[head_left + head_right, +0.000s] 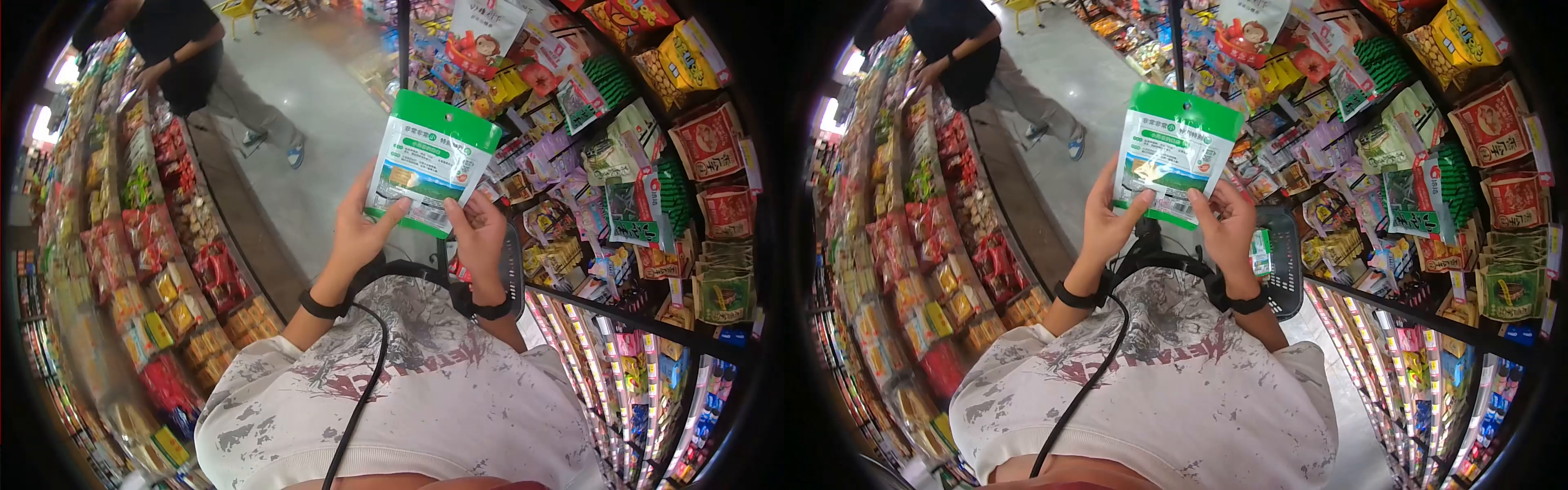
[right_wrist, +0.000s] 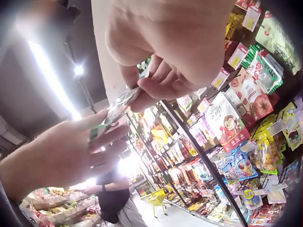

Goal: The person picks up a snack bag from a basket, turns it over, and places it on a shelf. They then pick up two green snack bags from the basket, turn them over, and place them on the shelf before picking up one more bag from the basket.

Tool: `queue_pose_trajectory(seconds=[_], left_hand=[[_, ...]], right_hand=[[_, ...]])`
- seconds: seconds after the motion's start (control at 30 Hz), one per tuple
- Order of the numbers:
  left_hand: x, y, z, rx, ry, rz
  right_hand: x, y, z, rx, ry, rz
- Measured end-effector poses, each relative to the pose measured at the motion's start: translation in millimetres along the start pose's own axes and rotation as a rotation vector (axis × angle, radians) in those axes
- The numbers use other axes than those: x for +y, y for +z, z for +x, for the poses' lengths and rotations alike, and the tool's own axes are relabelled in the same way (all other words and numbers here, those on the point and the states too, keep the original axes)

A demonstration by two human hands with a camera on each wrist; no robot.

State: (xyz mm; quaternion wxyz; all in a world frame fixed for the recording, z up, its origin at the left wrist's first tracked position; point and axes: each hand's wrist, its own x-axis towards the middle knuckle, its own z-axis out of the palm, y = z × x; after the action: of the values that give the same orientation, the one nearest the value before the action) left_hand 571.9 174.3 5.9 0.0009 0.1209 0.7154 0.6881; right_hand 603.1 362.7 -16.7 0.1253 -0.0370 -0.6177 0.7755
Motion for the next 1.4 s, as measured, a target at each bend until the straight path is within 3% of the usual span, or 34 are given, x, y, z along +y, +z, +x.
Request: queue_pose_trajectory(seconds=[0.1, 0.17, 0.3, 0.43, 0.53, 0.67, 0.7, 0.8, 0.83, 0.93, 1.1, 1.2, 1.33, 1.4], left_hand=[[-4.7, -11.1, 42.8, -0.064, 0.108, 0.155], [-3.4, -27.1, 68.1, -0.255, 0.146, 0.217], [-20.0, -55.1, 117.0, -0.692, -0.107, -0.073], [-10.3, -78.4, 157.6, -0.710, -0.272, -0.187], [-14.2, -99.0, 190.4, -0.955, -0.449, 0.009], [-55.4, -93.6, 217.6, -1.121, -0.350, -0.024], [-45.0, -88.0, 228.7, -1.126, -0.363, 0.086], [-58.8, -70.8, 245.5, -0.921, -0.105, -0.019], [-67.1, -69.3, 256.4, -0.954, -0.084, 0.059], [-77.5, -54.2, 283.9, -0.991, -0.198, 0.136], [-93.3, -26.4, 334.6, -1.093, -0.173, 0.183], [-105.7, -2.1, 355.3, -1.122, -0.174, 0.206], [-105.0, 46.2, 385.2, -1.179, -0.143, 0.193], [-105.8, 69.2, 399.9, -1.219, -0.128, 0.208]], right_hand=[[4.7, 19.2, 26.3, 0.109, -0.081, -0.131], [-0.5, 35.8, 42.6, -0.005, -0.188, -0.222], [-15.5, 63.5, 85.7, -0.303, -0.337, -0.265], [-5.9, 79.8, 128.6, 0.230, -0.416, -0.398], [-2.5, 81.6, 157.8, 0.255, -0.338, -0.201], [0.3, 73.0, 164.9, 0.269, -0.081, -0.160], [2.1, 61.0, 164.1, 0.310, -0.129, -0.288], [-4.3, 32.0, 163.6, 0.460, -0.122, -0.458], [0.3, 15.0, 163.9, 0.550, -0.156, -0.509], [-3.3, -24.8, 166.8, 0.819, -0.190, -0.598], [-2.9, -107.8, 171.4, 1.202, -0.227, -0.814], [-5.8, -145.9, 182.0, 1.334, -0.252, -0.876], [-15.3, -179.7, 200.7, 1.373, -0.261, -0.878], [-11.6, -196.8, 209.0, 1.297, -0.251, -0.809]])
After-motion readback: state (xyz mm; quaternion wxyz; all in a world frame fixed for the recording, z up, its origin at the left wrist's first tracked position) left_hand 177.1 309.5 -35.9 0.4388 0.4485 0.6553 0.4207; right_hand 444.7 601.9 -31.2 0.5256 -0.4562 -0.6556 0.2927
